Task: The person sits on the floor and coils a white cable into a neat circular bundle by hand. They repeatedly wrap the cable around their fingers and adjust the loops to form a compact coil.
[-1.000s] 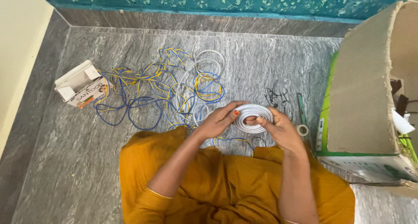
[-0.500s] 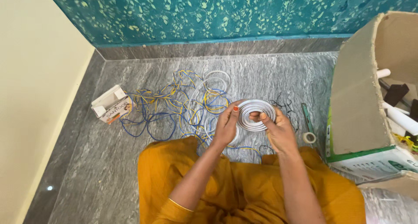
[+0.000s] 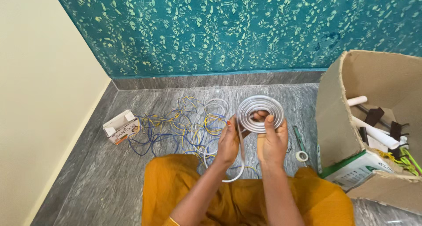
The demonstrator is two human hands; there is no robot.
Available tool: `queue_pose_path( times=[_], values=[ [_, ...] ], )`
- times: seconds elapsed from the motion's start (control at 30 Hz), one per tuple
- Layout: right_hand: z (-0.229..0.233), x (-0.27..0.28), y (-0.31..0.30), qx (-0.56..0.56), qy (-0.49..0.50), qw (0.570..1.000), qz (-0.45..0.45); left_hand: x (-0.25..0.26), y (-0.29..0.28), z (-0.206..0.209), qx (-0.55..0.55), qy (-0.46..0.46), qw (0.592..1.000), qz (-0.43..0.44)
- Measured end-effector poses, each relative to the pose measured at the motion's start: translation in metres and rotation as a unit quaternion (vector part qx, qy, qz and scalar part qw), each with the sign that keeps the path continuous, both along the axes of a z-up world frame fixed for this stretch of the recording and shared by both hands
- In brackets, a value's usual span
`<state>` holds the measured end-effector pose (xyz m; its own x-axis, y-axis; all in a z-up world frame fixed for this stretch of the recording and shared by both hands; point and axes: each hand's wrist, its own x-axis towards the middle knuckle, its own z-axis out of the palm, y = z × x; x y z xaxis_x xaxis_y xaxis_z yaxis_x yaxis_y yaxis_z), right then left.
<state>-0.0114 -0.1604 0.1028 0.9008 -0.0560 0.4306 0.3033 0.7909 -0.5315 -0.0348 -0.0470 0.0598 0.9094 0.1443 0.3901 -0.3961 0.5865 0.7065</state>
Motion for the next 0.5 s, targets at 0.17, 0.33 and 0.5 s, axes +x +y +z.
queue_pose_path(
  times=[0.17, 0.33, 0.5],
  values=[
    [0.024, -0.019, 0.004, 0.029, -0.026, 0.997, -0.062, -0.016, -0.017, 0.016, 0.003, -0.013, 0.999, -0.040],
    [0.026, -0.033, 0.017, 0.024, -0.015, 0.989, -0.144, -0.024, -0.027, 0.018, 0.052, 0.010, 0.999, 0.008],
    [0.020, -0.029, 0.024, -0.023, -0.006, 0.972, -0.234, -0.020, -0.033, 0.026, 0.157, 0.004, 0.986, 0.050]
  ],
)
